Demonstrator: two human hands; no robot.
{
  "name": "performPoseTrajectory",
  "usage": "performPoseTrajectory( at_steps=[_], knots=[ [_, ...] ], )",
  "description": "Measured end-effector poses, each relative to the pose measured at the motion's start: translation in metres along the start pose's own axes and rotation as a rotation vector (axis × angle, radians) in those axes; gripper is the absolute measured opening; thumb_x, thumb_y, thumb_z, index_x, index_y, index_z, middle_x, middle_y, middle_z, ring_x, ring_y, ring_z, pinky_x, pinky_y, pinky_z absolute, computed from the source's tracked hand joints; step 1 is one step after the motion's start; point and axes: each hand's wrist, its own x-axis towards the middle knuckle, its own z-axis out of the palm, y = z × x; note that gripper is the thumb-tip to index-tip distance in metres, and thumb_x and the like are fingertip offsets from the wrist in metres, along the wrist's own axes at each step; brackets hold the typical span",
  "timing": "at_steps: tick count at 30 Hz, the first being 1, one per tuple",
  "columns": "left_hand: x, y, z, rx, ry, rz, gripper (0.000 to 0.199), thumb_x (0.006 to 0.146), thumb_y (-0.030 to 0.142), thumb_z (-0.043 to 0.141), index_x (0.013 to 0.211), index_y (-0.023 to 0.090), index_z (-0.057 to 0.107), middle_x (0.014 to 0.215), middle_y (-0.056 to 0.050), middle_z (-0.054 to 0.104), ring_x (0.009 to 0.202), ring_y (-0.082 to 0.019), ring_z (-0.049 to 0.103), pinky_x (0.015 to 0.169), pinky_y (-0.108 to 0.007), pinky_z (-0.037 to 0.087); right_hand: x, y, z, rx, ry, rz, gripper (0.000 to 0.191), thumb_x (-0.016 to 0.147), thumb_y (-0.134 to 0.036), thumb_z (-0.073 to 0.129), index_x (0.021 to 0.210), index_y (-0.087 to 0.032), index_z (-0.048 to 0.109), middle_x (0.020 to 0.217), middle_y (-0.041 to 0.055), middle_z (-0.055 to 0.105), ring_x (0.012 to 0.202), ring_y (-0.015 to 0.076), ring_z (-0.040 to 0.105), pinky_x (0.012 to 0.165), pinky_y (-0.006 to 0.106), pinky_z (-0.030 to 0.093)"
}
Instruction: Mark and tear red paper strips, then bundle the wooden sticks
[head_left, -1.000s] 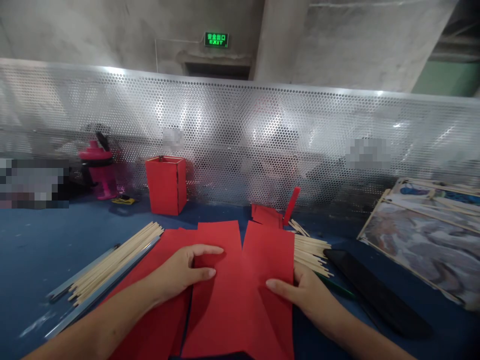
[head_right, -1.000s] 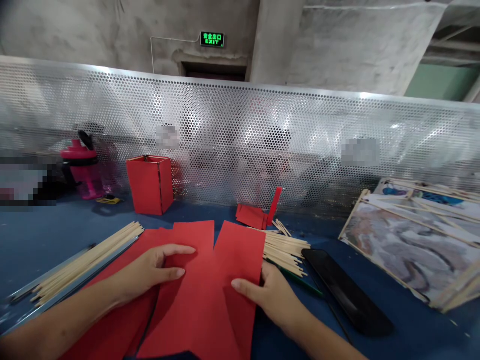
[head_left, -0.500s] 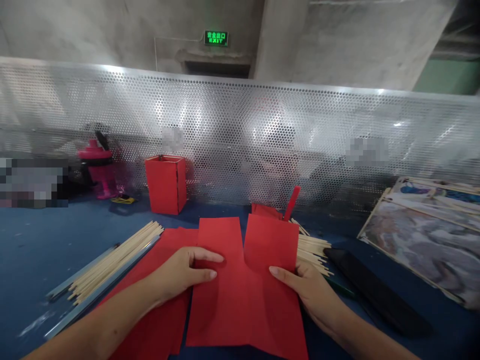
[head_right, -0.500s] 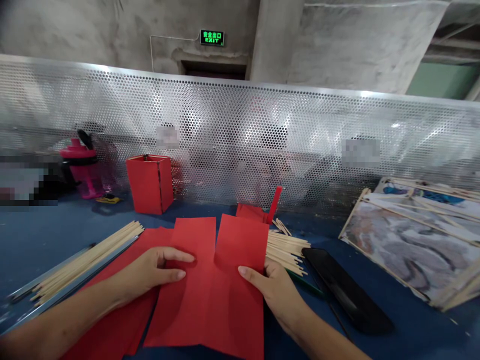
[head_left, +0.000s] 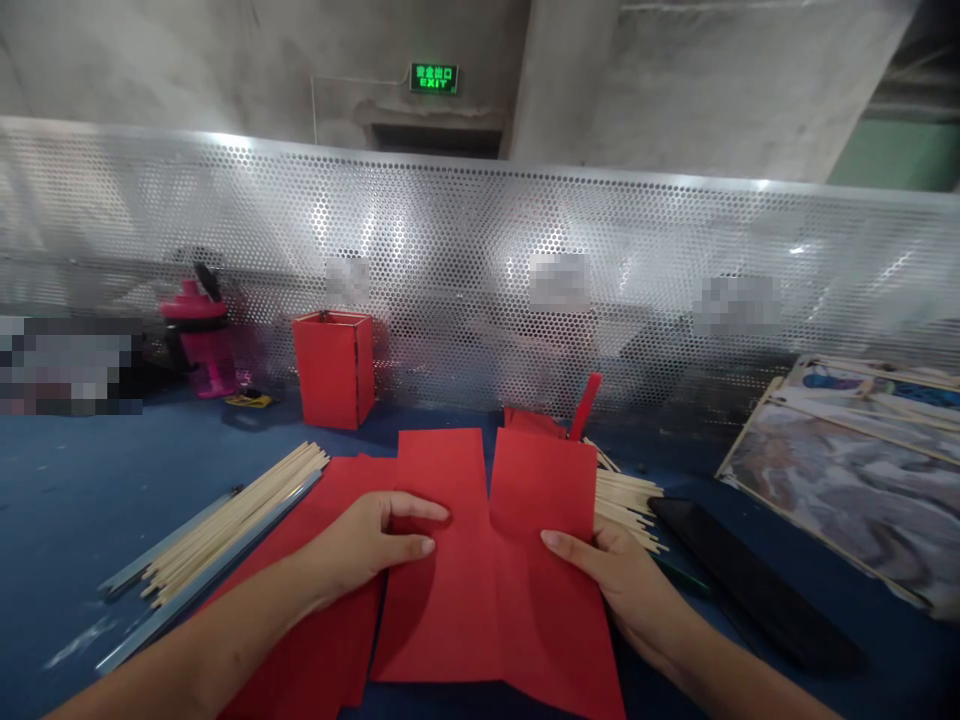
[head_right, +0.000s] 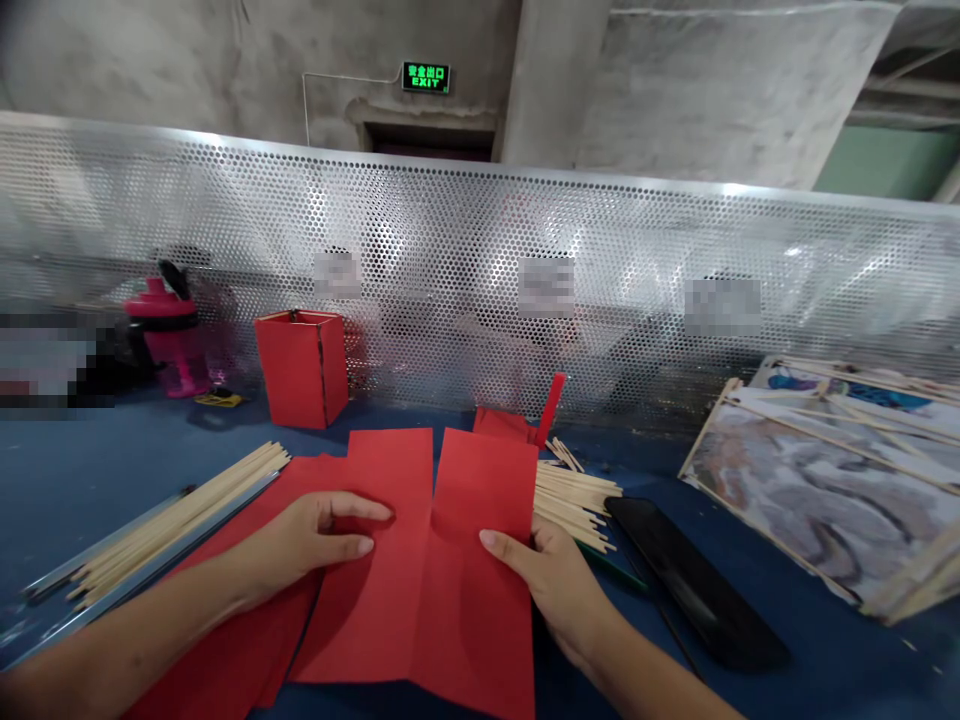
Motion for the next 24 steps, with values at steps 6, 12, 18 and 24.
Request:
performPoseTrajectory(
  at_steps=[6, 12, 18, 24],
  knots=[
    [-0.002, 0.001, -0.003, -0.052, -0.017, 0.003, 0.041, 0.070, 0.031, 0.074, 0.110, 0.025, 0.068, 0.128, -0.004, 0.064, 0.118, -0.027, 0.057, 0.098, -0.037, 0.045, 0.001, -0.002, 0.000, 0.011, -0.015, -0.017, 0.045, 0.070, -0.043, 0.079, 0.106, -0.018, 0.072, 0.109, 0.0140, 0.074, 0.098, 0.0332, 0.069, 0.087, 0.046, 0.054],
    [0.000, -0.004, -0.003, -0.063, 0.000, 0.008, 0.023, 0.076, 0.036, 0.067, 0.094, 0.024, 0.075, 0.113, -0.003, 0.072, 0.113, -0.025, 0.061, 0.098, -0.035, 0.044, -0.002, -0.005, 0.001, -0.156, -0.188, -0.044, 0.048, 0.061, -0.037, 0.086, 0.104, -0.022, 0.072, 0.108, 0.0088, 0.075, 0.102, 0.0316, 0.067, 0.092, 0.045, 0.051],
    [-0.002, 0.000, -0.001, -0.097, -0.006, -0.046, 0.028, 0.071, 0.035, 0.070, 0.097, 0.025, 0.075, 0.112, -0.002, 0.073, 0.109, -0.025, 0.064, 0.094, -0.033, 0.047, 0.000, 0.000, -0.001, -0.127, -0.054, -0.026, 0.040, 0.066, -0.047, 0.080, 0.093, -0.020, 0.075, 0.103, 0.0102, 0.076, 0.101, 0.0319, 0.067, 0.094, 0.047, 0.048],
    [-0.004, 0.008, 0.001, -0.091, 0.002, -0.055, 0.037, 0.068, 0.031, 0.073, 0.105, 0.025, 0.073, 0.123, -0.003, 0.068, 0.117, -0.027, 0.059, 0.098, -0.035, 0.046, 0.001, 0.000, -0.001, -0.120, 0.035, -0.047, 0.043, 0.066, -0.049, 0.080, 0.095, -0.019, 0.074, 0.107, 0.0111, 0.075, 0.105, 0.0322, 0.066, 0.096, 0.046, 0.049]
  ],
)
